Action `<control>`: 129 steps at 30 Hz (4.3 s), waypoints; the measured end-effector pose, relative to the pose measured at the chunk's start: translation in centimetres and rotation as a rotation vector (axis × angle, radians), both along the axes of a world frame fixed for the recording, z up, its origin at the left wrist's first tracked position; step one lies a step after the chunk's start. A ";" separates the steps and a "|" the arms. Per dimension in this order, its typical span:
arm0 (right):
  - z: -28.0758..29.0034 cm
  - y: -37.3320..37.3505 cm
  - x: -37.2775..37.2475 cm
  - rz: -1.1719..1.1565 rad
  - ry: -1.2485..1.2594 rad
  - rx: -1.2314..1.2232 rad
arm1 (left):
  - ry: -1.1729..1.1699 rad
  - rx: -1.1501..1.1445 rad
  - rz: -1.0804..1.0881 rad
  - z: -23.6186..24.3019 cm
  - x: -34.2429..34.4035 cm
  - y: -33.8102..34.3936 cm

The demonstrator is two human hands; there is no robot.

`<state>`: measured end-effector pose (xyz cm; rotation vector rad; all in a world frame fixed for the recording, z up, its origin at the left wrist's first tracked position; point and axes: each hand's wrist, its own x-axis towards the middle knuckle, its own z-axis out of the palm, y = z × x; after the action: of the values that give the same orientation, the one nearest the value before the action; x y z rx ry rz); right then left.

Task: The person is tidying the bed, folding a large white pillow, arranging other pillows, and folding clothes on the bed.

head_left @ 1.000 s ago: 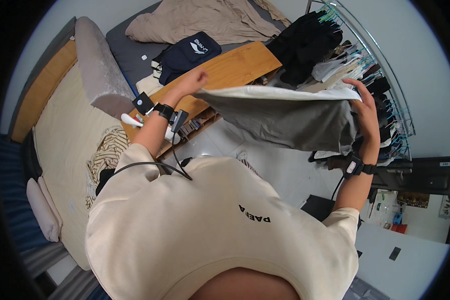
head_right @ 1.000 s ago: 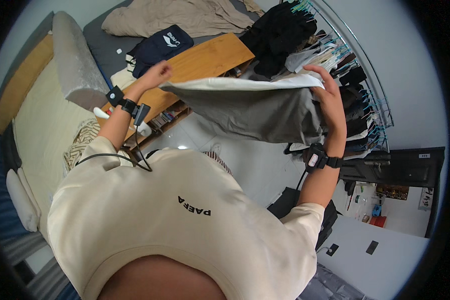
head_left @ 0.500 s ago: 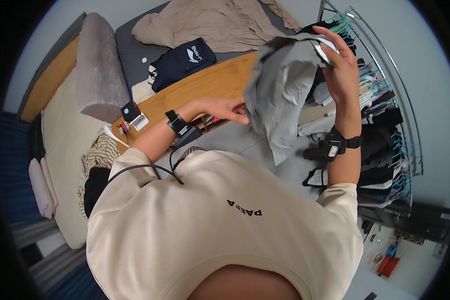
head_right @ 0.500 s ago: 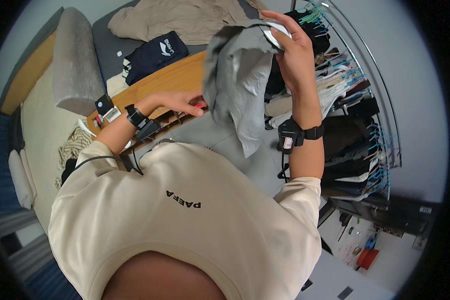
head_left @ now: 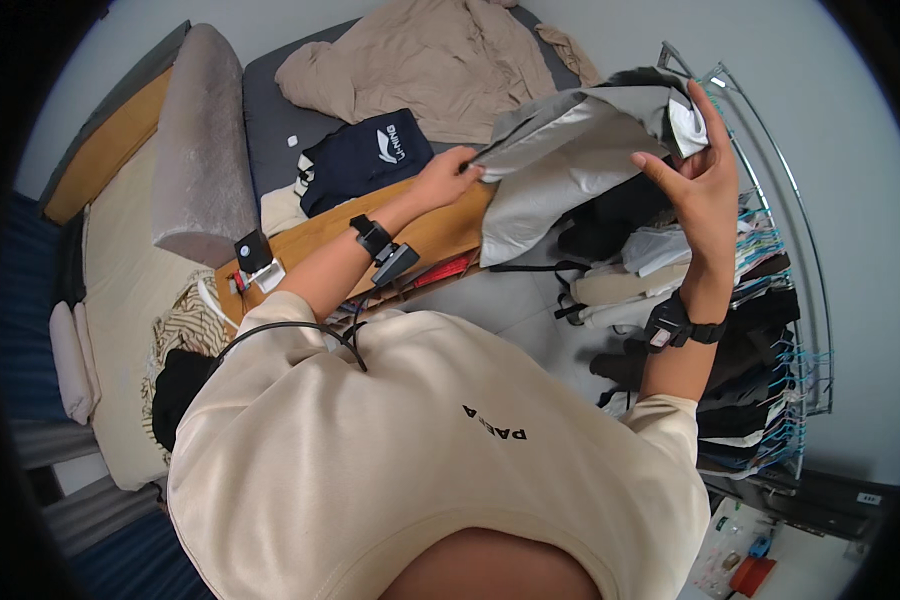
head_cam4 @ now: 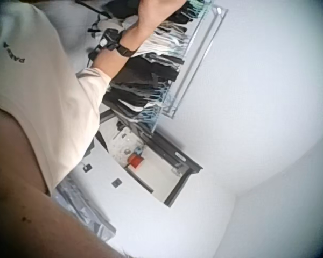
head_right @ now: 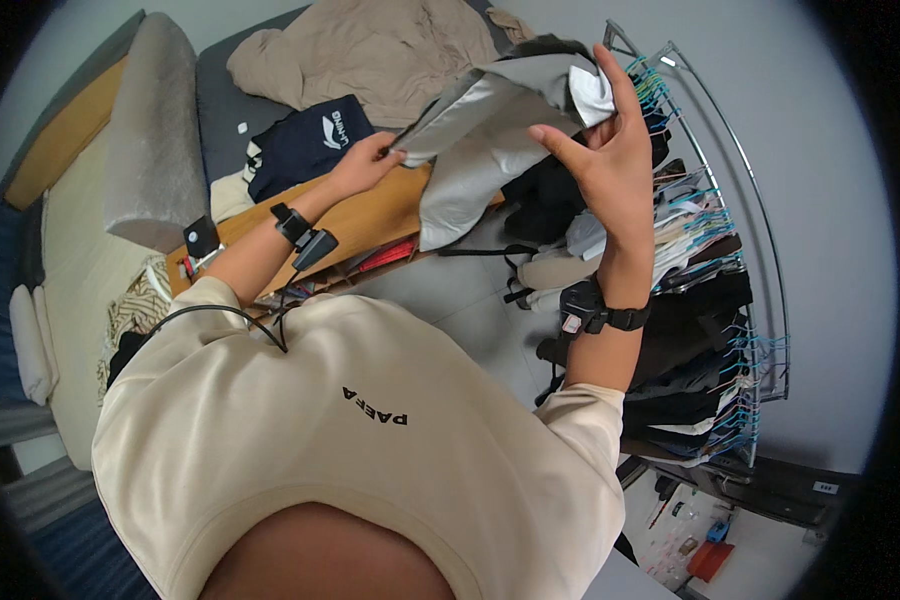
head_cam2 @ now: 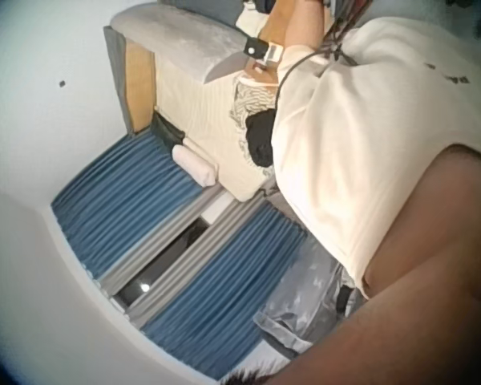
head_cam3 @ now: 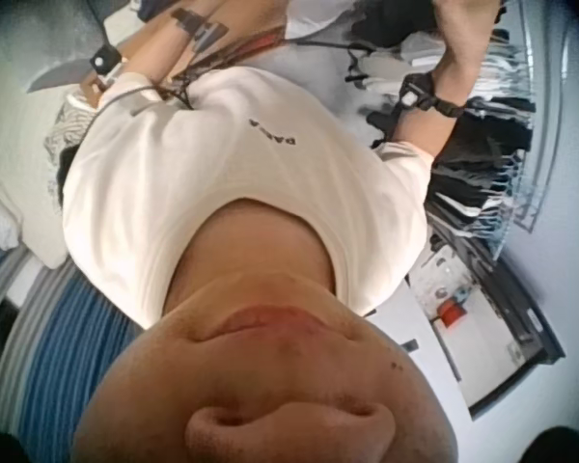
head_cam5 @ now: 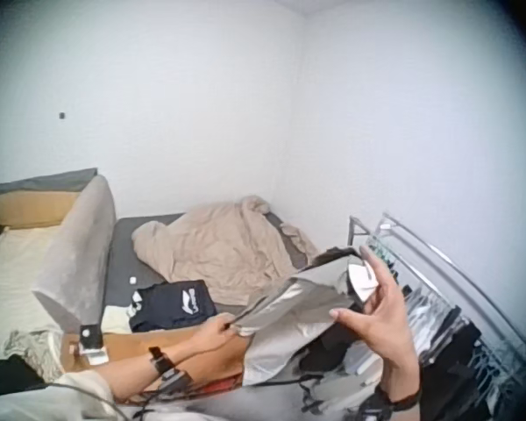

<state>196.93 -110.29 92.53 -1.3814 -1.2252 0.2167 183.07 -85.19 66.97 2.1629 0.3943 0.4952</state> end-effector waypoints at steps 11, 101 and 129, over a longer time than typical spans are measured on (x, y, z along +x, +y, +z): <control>-2.5 3.6 12.0 -0.535 -0.316 -0.275 | -0.658 0.050 0.290 12.8 -4.9 11.9; -13.5 15.2 23.4 0.839 -0.068 -1.132 | 0.541 -0.927 -0.059 7.3 -15.4 8.2; -25.2 14.0 28.3 0.676 -0.084 -1.221 | 0.543 -0.823 0.011 -1.0 -7.7 9.0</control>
<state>225.26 -96.27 67.29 -1.8958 -1.6817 1.5950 175.37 -76.24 65.95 1.4485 0.7506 -0.2500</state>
